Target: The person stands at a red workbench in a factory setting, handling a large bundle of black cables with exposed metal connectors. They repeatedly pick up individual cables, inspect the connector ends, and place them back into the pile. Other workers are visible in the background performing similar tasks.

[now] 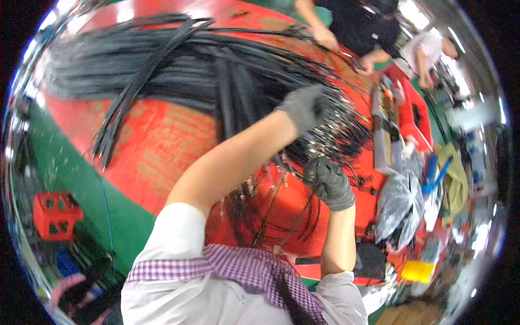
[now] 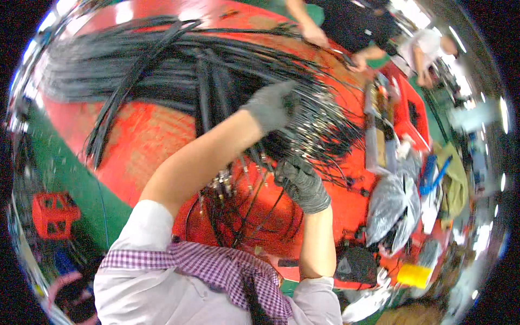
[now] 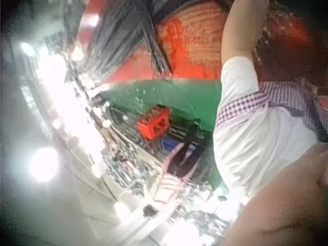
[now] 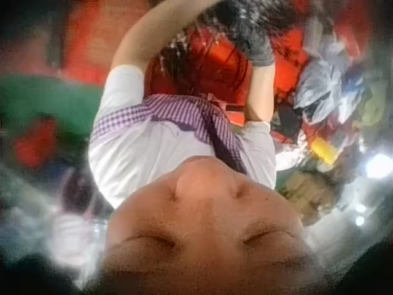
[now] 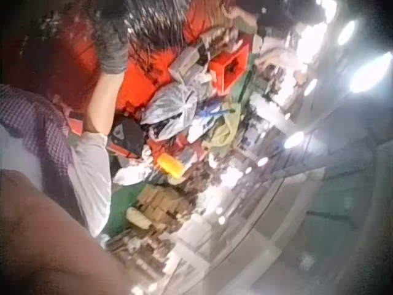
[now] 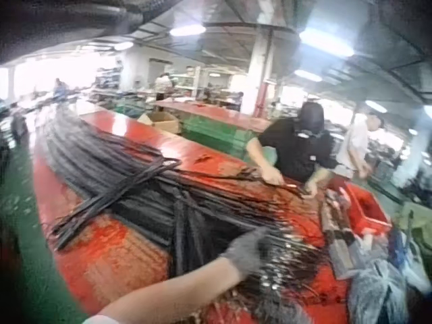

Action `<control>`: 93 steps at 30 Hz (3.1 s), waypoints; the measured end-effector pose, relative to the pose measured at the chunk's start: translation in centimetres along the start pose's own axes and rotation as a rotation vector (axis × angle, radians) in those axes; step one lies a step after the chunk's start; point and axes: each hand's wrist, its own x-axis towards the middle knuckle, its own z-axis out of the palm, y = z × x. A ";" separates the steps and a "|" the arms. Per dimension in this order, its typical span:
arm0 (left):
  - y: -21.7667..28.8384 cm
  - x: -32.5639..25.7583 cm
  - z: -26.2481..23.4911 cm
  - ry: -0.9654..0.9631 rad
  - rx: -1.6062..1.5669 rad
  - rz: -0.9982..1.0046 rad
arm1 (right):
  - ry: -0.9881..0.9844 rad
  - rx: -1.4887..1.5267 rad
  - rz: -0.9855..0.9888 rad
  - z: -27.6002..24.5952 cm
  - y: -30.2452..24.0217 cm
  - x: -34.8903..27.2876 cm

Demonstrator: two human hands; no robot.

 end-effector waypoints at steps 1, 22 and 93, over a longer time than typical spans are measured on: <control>0.3 -0.4 0.4 -0.039 -0.068 -0.054 | 0.076 -0.164 -0.192 0.1 -0.2 -0.8; 1.0 -5.4 -2.4 0.061 0.350 -0.353 | 0.594 0.232 -0.288 -3.0 -1.1 4.2; 15.3 -0.9 7.7 -0.222 1.452 0.264 | 0.597 -0.484 -0.248 -2.1 1.5 -1.6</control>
